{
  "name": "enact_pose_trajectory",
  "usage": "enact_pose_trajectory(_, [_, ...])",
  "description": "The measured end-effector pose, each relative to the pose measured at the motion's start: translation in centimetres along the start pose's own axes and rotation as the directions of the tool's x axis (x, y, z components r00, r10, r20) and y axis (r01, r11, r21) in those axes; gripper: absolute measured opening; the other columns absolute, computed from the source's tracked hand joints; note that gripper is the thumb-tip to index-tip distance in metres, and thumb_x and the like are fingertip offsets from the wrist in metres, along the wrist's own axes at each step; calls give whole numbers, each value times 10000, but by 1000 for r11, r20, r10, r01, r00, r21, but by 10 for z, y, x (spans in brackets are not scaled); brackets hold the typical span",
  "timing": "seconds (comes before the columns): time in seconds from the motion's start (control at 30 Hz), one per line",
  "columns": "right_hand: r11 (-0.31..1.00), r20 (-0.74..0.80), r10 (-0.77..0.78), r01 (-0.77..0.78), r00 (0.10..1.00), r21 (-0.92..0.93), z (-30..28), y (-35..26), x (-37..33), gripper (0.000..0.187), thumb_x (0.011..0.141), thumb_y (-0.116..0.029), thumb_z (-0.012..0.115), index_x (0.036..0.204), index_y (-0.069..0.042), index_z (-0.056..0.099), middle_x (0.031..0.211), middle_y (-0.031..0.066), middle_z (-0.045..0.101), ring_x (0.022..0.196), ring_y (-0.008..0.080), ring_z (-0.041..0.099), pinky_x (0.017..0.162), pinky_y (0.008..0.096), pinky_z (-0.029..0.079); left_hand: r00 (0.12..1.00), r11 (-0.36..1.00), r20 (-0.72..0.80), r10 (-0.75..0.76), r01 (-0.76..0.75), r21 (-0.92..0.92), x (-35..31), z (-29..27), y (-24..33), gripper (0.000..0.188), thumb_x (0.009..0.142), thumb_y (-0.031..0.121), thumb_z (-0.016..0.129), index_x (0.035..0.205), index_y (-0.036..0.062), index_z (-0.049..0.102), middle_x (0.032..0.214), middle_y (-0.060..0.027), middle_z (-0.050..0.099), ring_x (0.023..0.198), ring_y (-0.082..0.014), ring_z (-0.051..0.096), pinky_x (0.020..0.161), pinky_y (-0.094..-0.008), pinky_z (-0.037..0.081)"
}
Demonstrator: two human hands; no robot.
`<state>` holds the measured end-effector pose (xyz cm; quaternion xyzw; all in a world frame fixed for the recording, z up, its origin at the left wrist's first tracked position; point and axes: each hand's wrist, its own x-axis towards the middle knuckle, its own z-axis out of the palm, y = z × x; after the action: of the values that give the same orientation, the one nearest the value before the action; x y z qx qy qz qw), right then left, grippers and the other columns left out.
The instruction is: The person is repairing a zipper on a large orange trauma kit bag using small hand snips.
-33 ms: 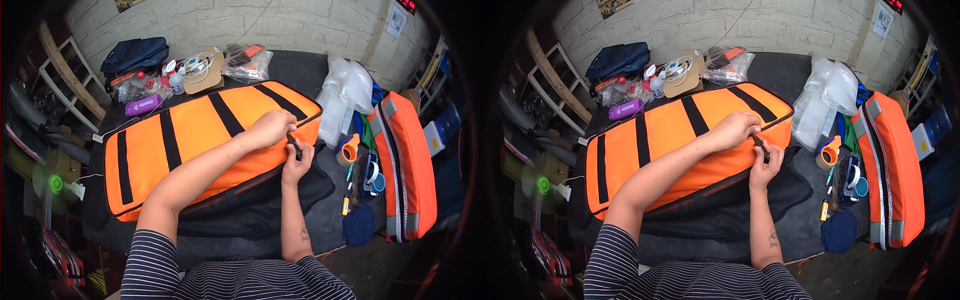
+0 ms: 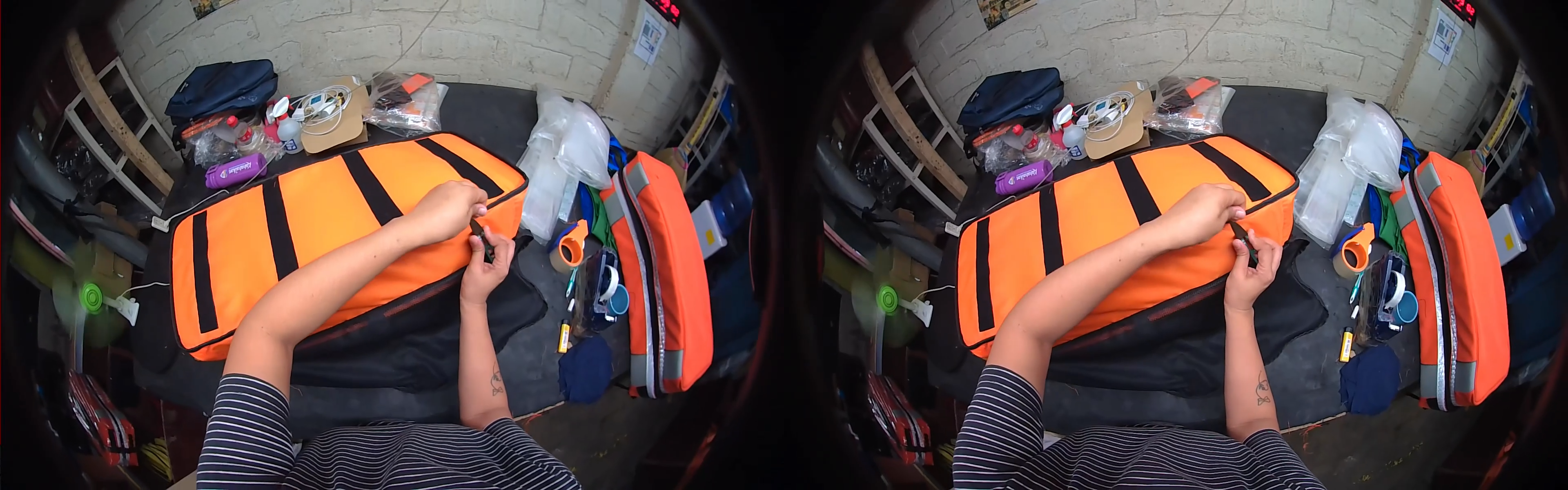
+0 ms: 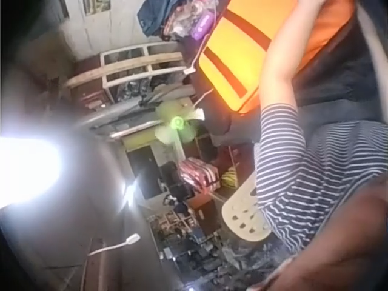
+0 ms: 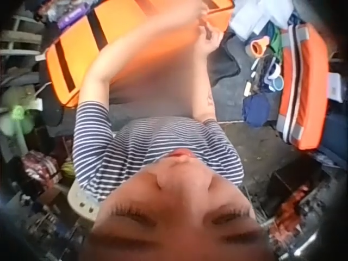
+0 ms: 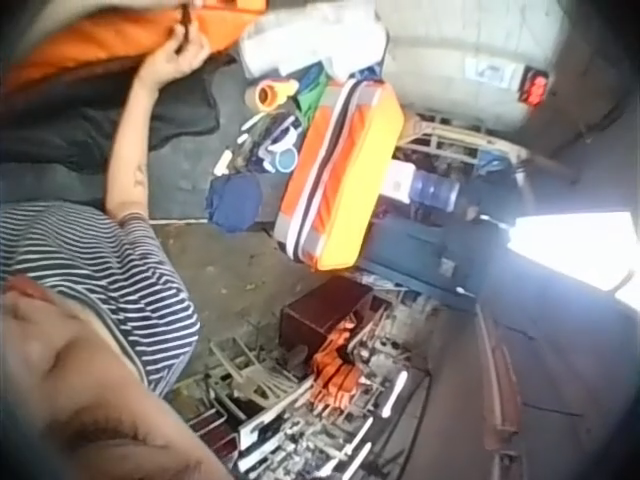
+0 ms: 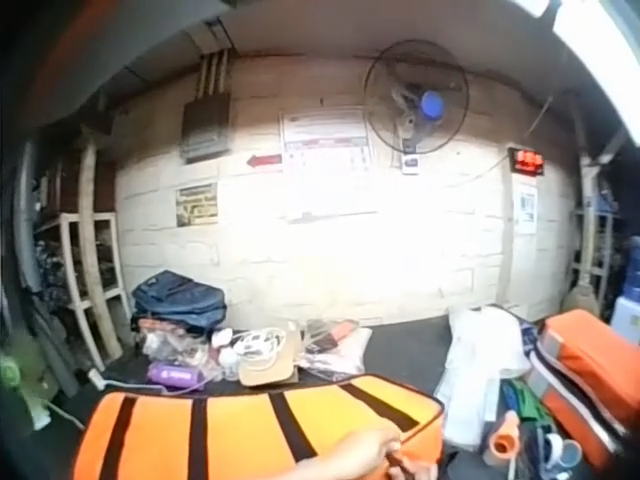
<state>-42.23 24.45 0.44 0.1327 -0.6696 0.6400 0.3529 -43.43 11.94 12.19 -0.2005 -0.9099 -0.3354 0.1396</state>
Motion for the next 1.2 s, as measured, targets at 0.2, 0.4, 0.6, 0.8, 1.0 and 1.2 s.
enact_pose_trajectory(0.2, [1000,-6,-3,3,1000,-12,-7,10,-2,140,858,-25,669,983,24,631,926,95,540,870,204,546,800,311,456,992,991,-127,-19,2,-137,-11,-9,18,131,850,108,611,816,-18,619,812,-179,628,826,-344,613,726,-416,483])
enact_pose_trajectory(0.4, [920,-93,337,-306,937,243,-37,3,19,176,940,-151,624,1041,-18,569,745,-54,419,640,39,393,568,198,338,915,955,-284,-286,248,-162,-69,-99,-6,190,931,149,578,861,-28,580,697,-89,574,637,-137,575,617,-291,480])
enact_pose_trajectory(0.6, [881,500,290,-432,816,194,-21,-50,43,231,992,-196,540,981,8,648,734,-21,546,635,32,429,584,191,323,864,902,-268,-427,387,-191,-158,-71,4,127,942,87,539,876,-19,560,838,-152,613,811,-296,619,751,-375,480])
enact_pose_trajectory(0.8, [734,710,448,-677,542,54,21,-92,3,170,913,-152,665,936,-62,522,713,11,603,528,56,544,492,193,375,977,998,-207,-45,53,33,-153,-60,0,100,801,57,664,889,14,688,773,-112,598,788,-282,584,730,-385,472])
enact_pose_trajectory(1.0, [784,594,406,-599,695,164,44,-82,-25,144,871,-12,645,792,-33,527,660,18,591,610,87,608,577,214,474,977,973,-204,-68,111,204,-143,-52,-6,122,752,47,679,861,35,732,748,-113,590,786,-289,581,738,-392,478])
enact_pose_trajectory(1.2, [676,435,467,-629,769,385,58,-79,-35,250,774,91,612,834,-74,433,672,31,542,559,122,584,490,221,433,952,980,-276,-130,166,113,-148,-43,-10,124,743,32,675,855,51,724,772,-114,596,809,-291,581,764,-393,481])
